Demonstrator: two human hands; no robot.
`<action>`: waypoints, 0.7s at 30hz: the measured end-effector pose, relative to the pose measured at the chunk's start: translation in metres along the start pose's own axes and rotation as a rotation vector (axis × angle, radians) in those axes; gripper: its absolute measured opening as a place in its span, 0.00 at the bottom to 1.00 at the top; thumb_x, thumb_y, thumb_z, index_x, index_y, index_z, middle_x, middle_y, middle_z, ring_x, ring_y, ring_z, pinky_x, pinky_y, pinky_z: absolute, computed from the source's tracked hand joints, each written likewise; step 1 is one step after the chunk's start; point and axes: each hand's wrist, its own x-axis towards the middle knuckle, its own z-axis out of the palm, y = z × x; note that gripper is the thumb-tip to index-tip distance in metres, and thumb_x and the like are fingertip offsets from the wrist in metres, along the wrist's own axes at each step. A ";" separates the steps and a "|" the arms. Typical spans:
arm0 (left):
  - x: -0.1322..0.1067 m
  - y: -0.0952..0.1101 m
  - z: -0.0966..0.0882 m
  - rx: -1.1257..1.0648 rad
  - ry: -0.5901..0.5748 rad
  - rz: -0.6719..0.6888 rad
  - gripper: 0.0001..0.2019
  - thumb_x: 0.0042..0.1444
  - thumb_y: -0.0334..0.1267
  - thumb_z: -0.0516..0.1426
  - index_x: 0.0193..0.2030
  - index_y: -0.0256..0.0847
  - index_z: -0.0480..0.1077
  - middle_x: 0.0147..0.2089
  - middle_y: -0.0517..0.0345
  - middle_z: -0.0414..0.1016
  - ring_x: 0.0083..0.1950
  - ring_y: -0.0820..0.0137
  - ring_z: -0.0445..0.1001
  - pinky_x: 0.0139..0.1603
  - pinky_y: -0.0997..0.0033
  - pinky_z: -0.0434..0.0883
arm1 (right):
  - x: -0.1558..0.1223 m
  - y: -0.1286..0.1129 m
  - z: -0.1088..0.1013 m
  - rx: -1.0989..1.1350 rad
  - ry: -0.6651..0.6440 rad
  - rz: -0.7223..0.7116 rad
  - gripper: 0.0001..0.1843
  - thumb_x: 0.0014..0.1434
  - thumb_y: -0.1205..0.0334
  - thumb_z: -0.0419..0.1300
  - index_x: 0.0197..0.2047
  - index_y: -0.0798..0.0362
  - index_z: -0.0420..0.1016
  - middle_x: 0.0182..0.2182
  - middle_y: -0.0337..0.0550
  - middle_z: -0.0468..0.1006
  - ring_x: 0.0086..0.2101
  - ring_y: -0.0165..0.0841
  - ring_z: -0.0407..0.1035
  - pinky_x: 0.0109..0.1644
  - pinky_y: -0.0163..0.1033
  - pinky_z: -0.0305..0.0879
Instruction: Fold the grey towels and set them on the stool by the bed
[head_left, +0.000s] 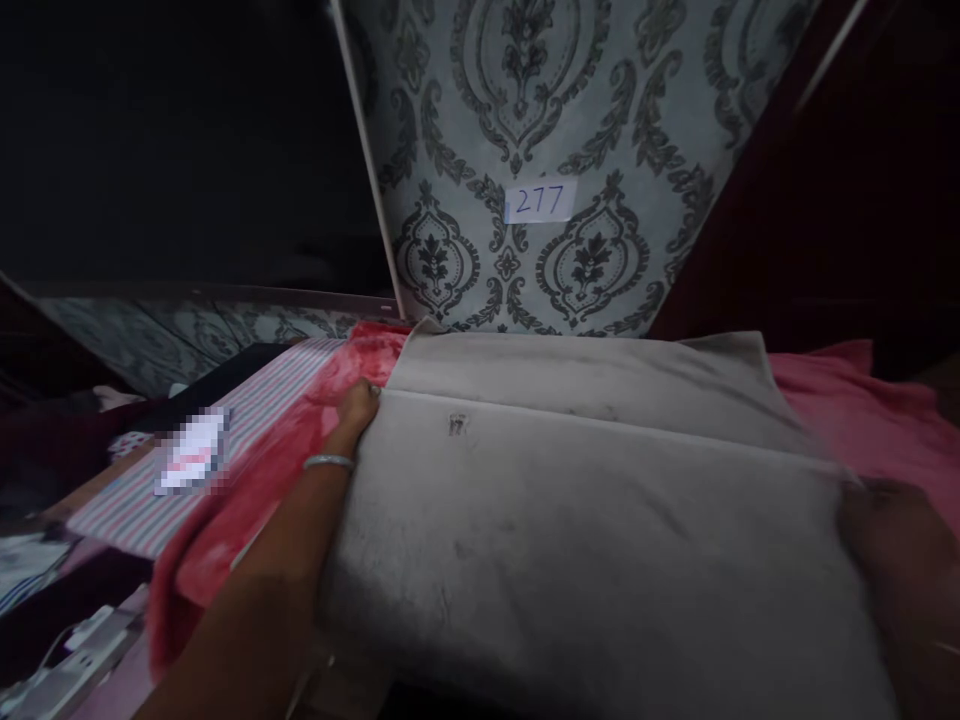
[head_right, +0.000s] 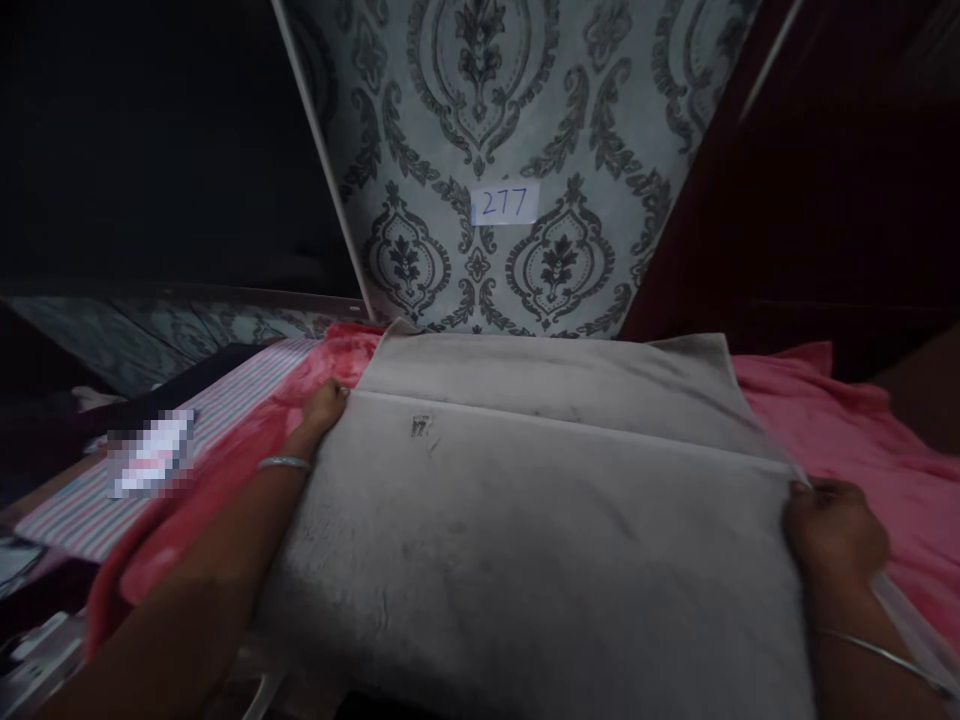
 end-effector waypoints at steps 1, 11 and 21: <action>0.001 0.001 -0.003 0.004 -0.008 0.012 0.15 0.65 0.38 0.51 0.52 0.37 0.73 0.53 0.38 0.79 0.55 0.53 0.78 0.49 0.60 0.72 | -0.006 -0.008 -0.009 0.009 -0.050 0.037 0.31 0.63 0.49 0.51 0.62 0.58 0.75 0.47 0.68 0.79 0.46 0.54 0.74 0.43 0.53 0.66; -0.053 0.006 -0.034 0.005 0.013 0.445 0.28 0.63 0.40 0.53 0.68 0.33 0.64 0.70 0.39 0.65 0.72 0.55 0.62 0.70 0.56 0.61 | -0.075 -0.043 -0.063 -0.074 -0.102 -0.488 0.36 0.71 0.46 0.42 0.74 0.58 0.57 0.69 0.67 0.59 0.65 0.61 0.56 0.61 0.65 0.57; -0.124 -0.032 -0.003 0.205 -0.100 0.692 0.31 0.66 0.49 0.46 0.74 0.43 0.57 0.78 0.46 0.50 0.78 0.52 0.47 0.73 0.41 0.51 | -0.133 -0.030 -0.029 -0.240 -0.243 -0.819 0.34 0.70 0.45 0.40 0.74 0.45 0.56 0.73 0.47 0.53 0.69 0.51 0.50 0.66 0.67 0.55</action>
